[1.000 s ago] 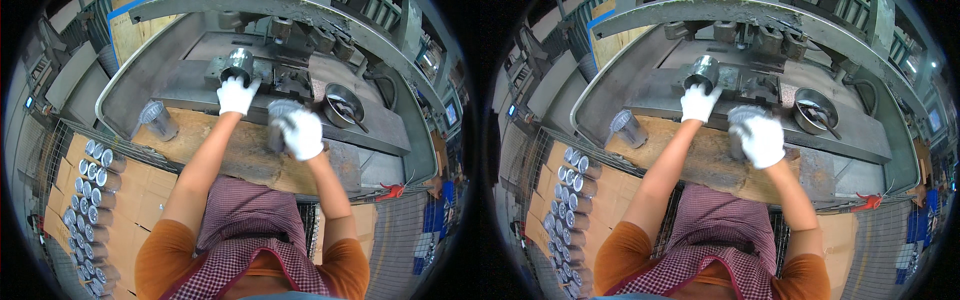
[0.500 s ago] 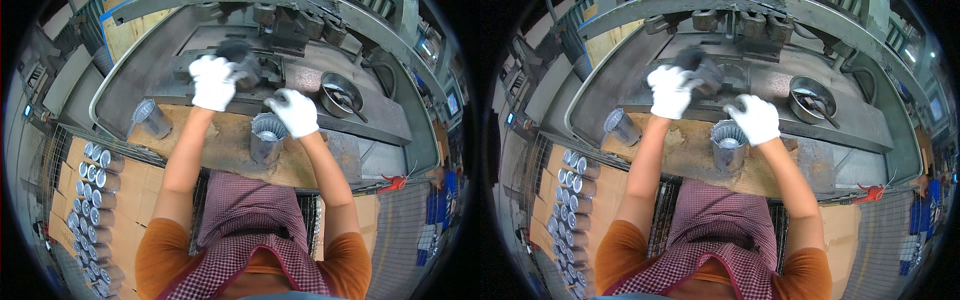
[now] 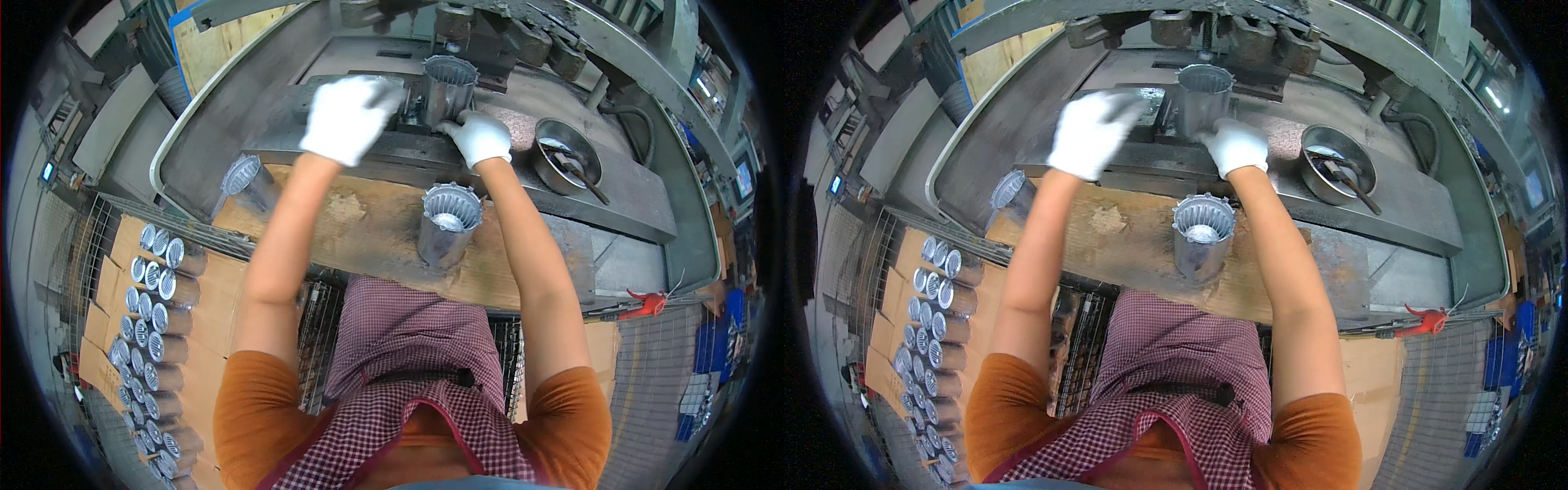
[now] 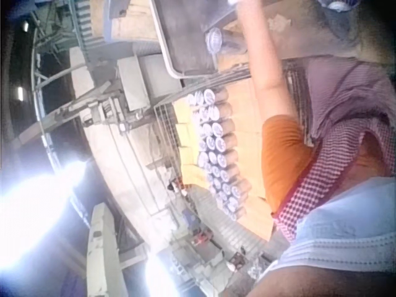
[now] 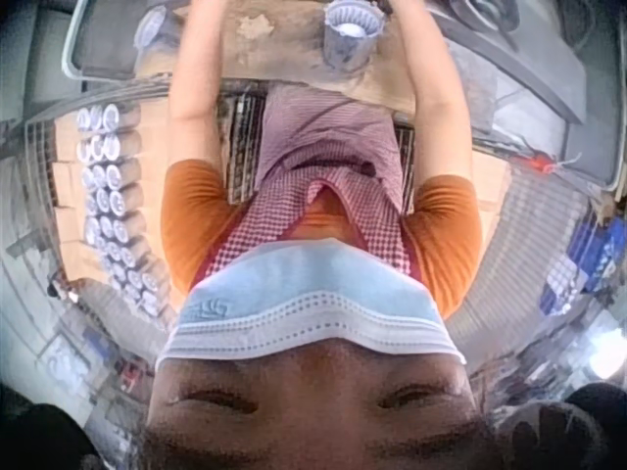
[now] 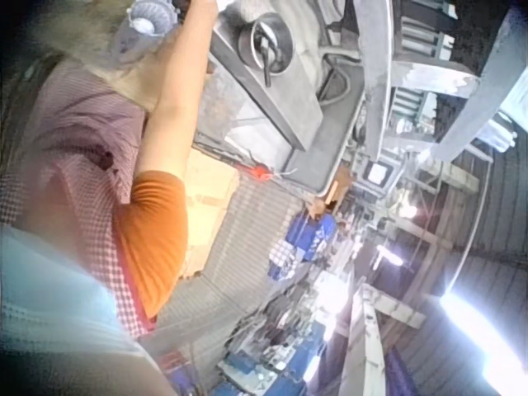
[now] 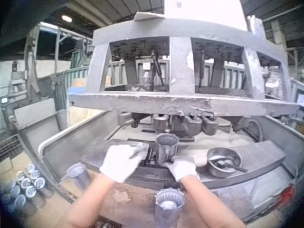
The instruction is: The recorder takes cylindrical metal parts from a bin, processes them using a machine, checks the interior with a screwdriver, and places them into a finished-good grid.
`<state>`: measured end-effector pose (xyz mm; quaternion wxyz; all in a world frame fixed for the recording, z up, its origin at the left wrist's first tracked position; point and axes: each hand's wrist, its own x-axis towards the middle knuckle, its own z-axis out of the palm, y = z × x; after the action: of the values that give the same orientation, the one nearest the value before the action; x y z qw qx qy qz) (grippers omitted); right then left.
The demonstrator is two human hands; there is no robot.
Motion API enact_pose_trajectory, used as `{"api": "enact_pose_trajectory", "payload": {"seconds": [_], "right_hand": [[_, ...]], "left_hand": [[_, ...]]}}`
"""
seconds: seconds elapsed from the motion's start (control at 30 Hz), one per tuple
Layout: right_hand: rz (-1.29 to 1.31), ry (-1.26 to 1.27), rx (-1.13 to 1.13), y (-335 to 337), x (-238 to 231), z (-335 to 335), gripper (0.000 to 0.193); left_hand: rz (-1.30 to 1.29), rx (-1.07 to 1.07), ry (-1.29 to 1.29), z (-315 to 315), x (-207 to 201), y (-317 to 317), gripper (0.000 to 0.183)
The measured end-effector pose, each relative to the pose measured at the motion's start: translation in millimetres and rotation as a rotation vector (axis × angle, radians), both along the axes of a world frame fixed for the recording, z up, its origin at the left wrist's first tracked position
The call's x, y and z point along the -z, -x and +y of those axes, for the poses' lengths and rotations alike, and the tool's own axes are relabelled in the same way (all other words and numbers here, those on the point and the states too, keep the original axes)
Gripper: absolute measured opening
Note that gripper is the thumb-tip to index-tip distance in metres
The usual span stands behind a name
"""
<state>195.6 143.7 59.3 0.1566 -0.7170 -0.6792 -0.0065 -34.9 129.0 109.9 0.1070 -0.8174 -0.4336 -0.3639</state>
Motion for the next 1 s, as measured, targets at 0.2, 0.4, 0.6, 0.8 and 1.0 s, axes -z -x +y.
{"api": "enact_pose_trajectory", "payload": {"seconds": [0.2, 0.4, 0.6, 0.8, 1.0], "right_hand": [[-0.126, -0.037, -0.080, 9.5, 10.0, 8.9, 0.048], [-0.038, -0.106, -0.054, 16.5, 2.2, -11.9, 0.046], [0.074, -0.332, -0.036, -42.1, -2.8, -107.3, 0.037], [0.143, -0.487, 0.320, -166.4, 22.1, -225.2, 0.032], [0.131, -0.388, 0.683, -256.6, 50.3, -305.3, 0.039]], "left_hand": [[-0.045, -0.510, 0.223, -31.6, -1.5, 136.0, 0.050], [0.378, -0.600, 0.753, -33.4, 57.9, 181.2, 0.076], [-0.551, -0.416, 0.660, -19.3, 83.9, 195.0, 0.044], [-1.611, 0.267, 0.670, -13.1, 53.3, 123.4, 0.021], [-0.857, -0.221, 0.532, 49.5, 60.3, 35.2, 0.047]]}}
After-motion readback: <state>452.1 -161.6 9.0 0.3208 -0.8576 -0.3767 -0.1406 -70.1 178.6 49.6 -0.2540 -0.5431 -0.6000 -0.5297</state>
